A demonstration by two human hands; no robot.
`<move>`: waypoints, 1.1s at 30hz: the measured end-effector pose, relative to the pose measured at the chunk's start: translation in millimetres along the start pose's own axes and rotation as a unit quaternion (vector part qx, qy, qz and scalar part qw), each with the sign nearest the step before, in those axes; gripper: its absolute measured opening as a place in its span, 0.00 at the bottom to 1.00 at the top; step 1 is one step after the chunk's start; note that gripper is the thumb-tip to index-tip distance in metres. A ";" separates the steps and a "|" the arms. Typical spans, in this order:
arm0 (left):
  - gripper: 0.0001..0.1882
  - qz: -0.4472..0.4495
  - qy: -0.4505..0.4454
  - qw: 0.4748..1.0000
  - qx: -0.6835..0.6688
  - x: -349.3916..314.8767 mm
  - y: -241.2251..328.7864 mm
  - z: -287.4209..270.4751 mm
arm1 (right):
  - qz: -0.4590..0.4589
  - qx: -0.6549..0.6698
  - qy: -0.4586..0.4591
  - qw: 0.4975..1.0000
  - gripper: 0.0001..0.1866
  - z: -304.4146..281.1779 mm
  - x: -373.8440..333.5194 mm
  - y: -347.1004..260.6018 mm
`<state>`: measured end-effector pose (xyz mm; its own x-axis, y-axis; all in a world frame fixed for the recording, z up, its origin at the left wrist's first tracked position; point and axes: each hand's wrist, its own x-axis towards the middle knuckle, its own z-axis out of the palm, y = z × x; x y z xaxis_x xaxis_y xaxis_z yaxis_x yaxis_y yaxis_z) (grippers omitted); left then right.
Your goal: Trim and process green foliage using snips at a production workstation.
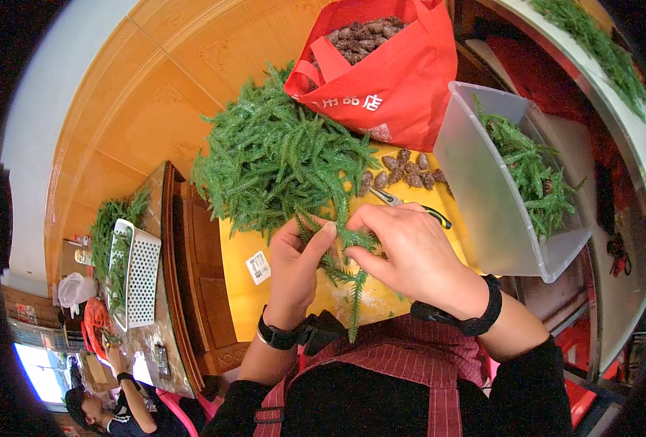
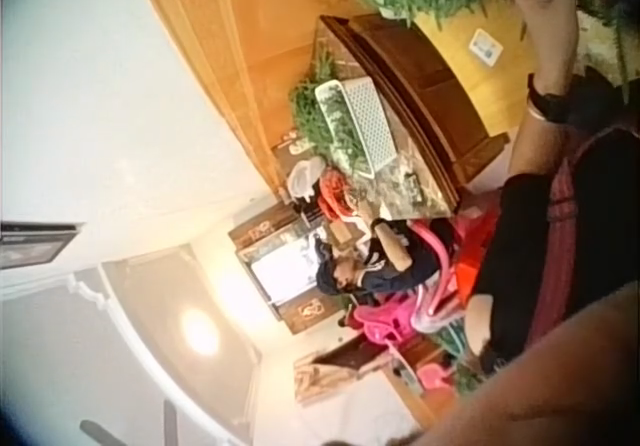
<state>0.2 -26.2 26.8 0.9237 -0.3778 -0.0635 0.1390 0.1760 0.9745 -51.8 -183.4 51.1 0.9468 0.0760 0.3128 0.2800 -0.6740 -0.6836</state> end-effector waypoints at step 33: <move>0.18 0.051 -0.255 0.965 -0.032 -0.7 -6.2 -24.1 | 0.260 0.822 -0.220 0.456 0.25 56.0 -34.5 60.8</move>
<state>7.3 -5.1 15.6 0.6410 -0.7501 0.1627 0.0934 0.2867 0.9535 -58.6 -185.8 -38.2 0.7922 0.6037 -0.0892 -0.6024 0.7501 -0.2728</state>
